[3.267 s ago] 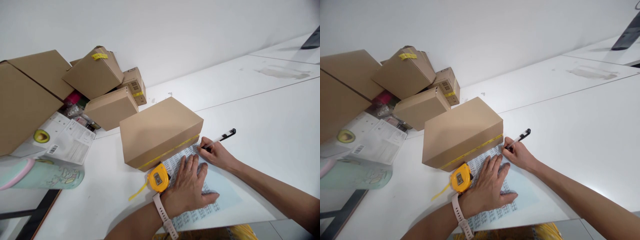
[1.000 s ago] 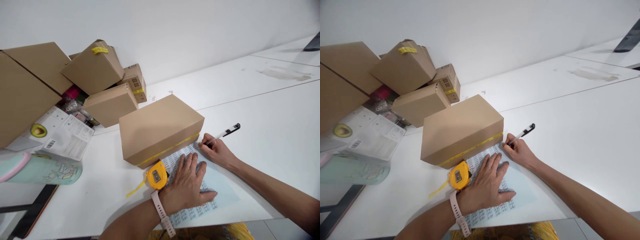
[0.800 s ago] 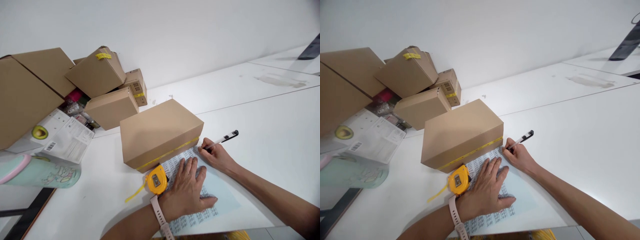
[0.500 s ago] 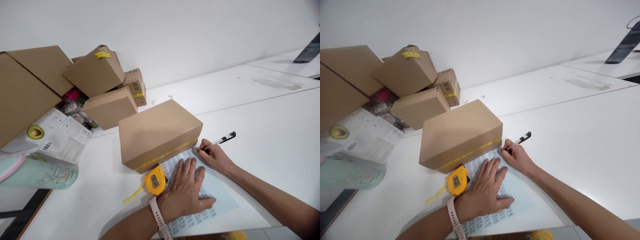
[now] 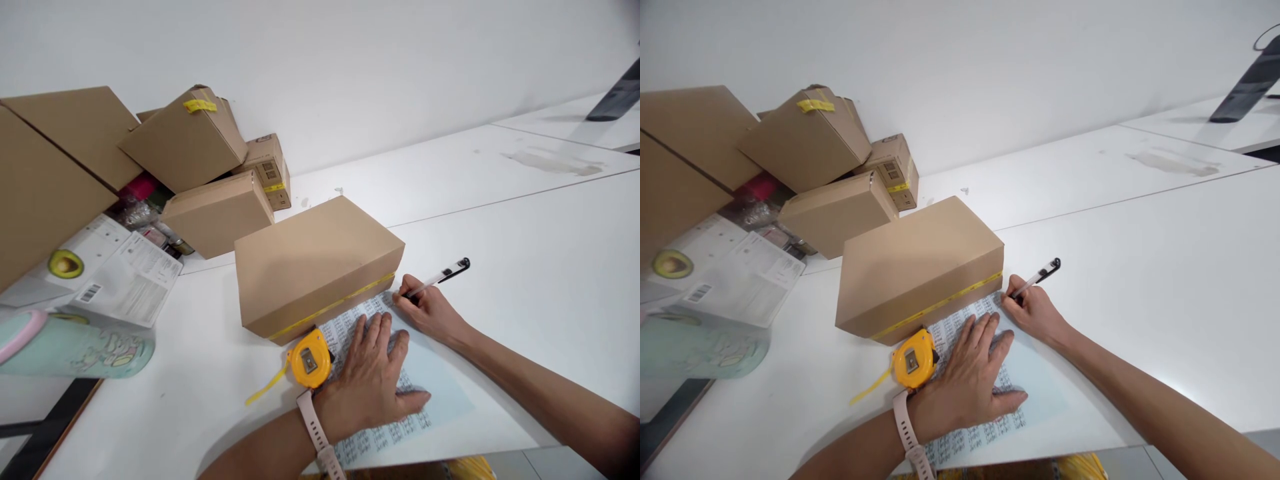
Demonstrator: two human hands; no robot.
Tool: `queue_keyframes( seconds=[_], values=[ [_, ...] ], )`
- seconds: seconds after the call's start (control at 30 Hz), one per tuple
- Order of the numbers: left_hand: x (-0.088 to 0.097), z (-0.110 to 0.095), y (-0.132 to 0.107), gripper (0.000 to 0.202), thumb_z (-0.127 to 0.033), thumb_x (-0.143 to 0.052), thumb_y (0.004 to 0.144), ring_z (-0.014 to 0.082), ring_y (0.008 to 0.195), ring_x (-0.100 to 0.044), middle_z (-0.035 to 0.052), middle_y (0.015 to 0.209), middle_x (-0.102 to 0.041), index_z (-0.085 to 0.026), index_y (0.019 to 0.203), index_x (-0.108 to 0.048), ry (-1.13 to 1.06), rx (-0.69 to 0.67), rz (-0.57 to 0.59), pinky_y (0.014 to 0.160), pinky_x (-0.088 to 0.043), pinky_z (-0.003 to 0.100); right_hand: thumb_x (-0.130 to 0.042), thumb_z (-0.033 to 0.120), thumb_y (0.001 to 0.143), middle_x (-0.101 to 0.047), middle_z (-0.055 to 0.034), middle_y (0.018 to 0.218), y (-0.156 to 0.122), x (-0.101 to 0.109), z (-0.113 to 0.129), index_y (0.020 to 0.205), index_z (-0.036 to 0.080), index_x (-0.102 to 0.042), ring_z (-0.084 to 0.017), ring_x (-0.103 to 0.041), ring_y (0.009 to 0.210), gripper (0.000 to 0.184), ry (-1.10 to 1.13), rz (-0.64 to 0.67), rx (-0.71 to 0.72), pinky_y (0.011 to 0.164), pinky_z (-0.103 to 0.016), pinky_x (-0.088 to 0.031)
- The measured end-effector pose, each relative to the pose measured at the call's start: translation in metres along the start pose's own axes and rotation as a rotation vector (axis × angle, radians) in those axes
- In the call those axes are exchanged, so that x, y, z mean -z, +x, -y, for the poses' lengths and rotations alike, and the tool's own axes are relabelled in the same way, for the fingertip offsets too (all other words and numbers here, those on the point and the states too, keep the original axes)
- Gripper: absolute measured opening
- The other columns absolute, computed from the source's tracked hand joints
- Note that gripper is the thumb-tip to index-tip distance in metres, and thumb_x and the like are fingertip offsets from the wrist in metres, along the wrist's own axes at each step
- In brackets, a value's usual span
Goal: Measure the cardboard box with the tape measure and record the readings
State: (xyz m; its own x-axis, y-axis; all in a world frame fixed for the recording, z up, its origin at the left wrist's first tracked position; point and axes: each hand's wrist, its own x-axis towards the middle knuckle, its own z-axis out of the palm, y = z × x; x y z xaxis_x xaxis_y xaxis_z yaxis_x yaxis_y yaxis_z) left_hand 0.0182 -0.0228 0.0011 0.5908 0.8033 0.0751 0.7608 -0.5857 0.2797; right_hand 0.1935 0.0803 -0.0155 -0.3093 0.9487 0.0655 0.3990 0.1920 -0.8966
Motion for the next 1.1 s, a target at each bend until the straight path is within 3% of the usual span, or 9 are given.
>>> queue_keyframes(
  seconds=[1.1],
  values=[
    [0.0006,0.0,-0.0011,0.078,-0.061,-0.05,0.089,0.0393,0.147,-0.021,0.0283,0.155,-0.028,-0.007,0.143,-0.036,-0.042,0.002,0.001,0.12,-0.017,0.055,-0.055,0.032,0.085,-0.034,0.0085,0.052,0.0018,0.0023,-0.0062,0.072,0.024,-0.041,-0.01,-0.029,0.049,0.02,0.007,0.003,-0.009,0.046,-0.025,-0.024]
  ],
)
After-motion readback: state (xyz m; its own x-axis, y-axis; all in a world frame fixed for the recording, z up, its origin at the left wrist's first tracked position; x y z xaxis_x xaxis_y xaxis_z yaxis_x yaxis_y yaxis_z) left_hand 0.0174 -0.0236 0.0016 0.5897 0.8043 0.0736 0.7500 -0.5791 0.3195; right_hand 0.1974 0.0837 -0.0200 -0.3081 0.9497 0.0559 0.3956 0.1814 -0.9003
